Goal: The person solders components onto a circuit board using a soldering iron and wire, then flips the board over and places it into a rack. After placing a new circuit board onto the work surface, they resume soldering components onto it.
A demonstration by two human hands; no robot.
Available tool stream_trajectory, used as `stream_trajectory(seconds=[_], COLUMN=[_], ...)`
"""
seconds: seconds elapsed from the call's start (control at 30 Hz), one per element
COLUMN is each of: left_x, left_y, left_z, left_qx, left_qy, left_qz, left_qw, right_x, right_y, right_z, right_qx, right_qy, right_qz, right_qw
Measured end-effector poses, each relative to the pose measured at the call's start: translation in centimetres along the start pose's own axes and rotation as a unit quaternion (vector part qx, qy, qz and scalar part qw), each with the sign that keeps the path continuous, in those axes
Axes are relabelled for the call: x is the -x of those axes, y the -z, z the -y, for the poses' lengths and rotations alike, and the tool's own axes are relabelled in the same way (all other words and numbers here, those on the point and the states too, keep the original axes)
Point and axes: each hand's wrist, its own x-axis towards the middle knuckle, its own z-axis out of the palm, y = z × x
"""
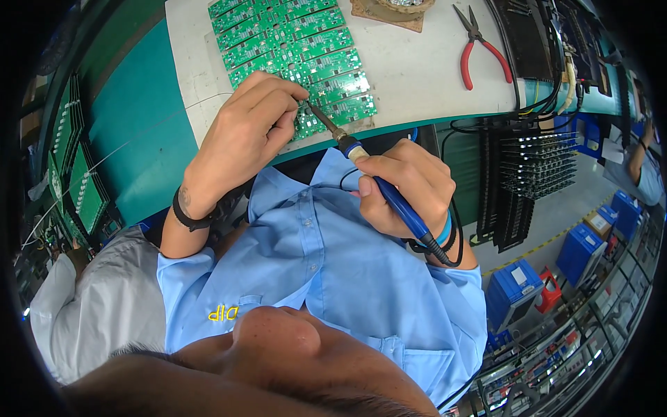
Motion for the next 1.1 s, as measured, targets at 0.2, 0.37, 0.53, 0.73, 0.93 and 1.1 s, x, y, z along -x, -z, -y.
stream_trajectory(seconds=[0.2, 0.37, 0.53, 0.73, 0.93, 1.1], left_x=[-0.11, -0.11, -0.12, -0.13, -0.05, -0.10], left_y=[-0.19, -0.32, -0.37, -0.35, -0.52, -0.61], left_z=[-0.08, -0.08, -0.14, -0.12, -0.02, -0.01], left_qx=[-0.006, -0.007, -0.010, -0.010, -0.013, -0.016], left_qy=[0.001, -0.002, -0.006, -0.007, -0.003, -0.003], left_qz=[-0.007, -0.009, -0.011, -0.012, -0.015, -0.015], left_qw=[1.000, 1.000, 1.000, 1.000, 1.000, 1.000], right_x=[0.18, 0.30, 0.39, 0.23, 0.40, 0.02], right_y=[-0.03, 0.06, 0.16, 0.26, 0.44, 0.30], right_z=[-0.05, 0.00, 0.18, 0.30, -0.21, -0.10], right_qx=[0.001, 0.004, 0.007, 0.009, -0.003, 0.005], right_qy=[0.004, 0.007, 0.005, 0.004, 0.009, 0.008], right_qz=[0.003, 0.011, 0.013, 0.015, 0.004, 0.017], right_qw=[1.000, 1.000, 1.000, 1.000, 1.000, 1.000])
